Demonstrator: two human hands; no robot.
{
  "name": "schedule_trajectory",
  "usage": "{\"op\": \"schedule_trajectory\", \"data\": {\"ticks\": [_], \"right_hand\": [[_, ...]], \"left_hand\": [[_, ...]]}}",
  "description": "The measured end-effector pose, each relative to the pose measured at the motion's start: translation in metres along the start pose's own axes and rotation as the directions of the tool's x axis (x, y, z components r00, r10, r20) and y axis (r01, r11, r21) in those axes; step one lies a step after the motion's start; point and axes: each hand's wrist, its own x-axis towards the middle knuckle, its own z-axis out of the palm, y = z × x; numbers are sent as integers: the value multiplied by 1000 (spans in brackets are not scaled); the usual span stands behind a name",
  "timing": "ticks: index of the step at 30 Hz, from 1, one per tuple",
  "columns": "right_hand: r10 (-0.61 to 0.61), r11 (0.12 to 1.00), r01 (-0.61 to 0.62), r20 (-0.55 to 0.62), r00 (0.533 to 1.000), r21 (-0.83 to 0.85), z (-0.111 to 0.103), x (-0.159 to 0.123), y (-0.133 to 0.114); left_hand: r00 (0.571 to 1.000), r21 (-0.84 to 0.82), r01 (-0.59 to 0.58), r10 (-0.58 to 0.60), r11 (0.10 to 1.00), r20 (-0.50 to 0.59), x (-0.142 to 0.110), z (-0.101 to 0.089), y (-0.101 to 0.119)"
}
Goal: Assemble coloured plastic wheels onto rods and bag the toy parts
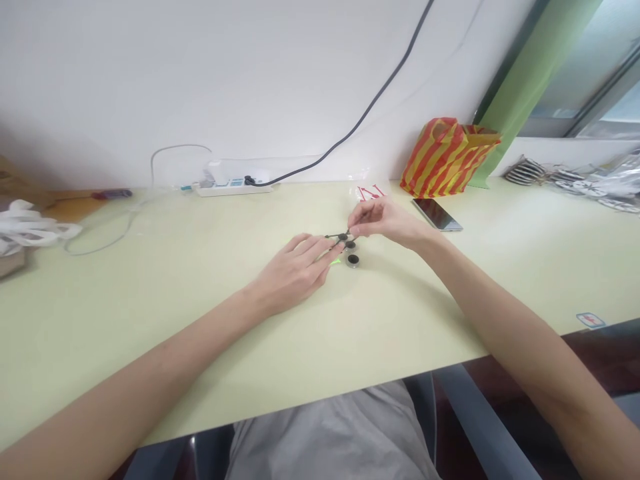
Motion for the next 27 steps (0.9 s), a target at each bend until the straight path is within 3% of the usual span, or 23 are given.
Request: {"op": "schedule_trajectory", "data": {"ticks": [3, 7, 12, 16, 19, 23, 27], "right_hand": [[-6, 957, 49, -150, 989, 285, 23, 5, 4], [58, 917, -12, -102, 993, 399, 51, 5, 7], [-56, 989, 67, -88, 995, 131, 49, 4, 6], [-159, 985, 135, -243, 957, -111, 33, 7, 3], [-193, 979, 162, -310, 931, -125, 20, 4, -4], [-151, 979, 115, -225, 963, -167, 5, -1, -10], [3, 954, -5, -8, 1000, -299, -7, 1, -3]], "left_hand": [[999, 11, 8, -7, 1000, -45, 0, -1, 1], [997, 33, -27, 29, 999, -71, -1, 0, -1], [997, -22, 29, -31, 999, -65, -2, 3, -3], [994, -26, 92, -93, 995, -55, -3, 2, -3], [980, -21, 165, -167, 986, -107, -5, 1, -5], [968, -27, 217, -219, 976, -120, -8, 4, -7], [975, -42, 204, -206, 978, -82, -9, 6, -11]]}}
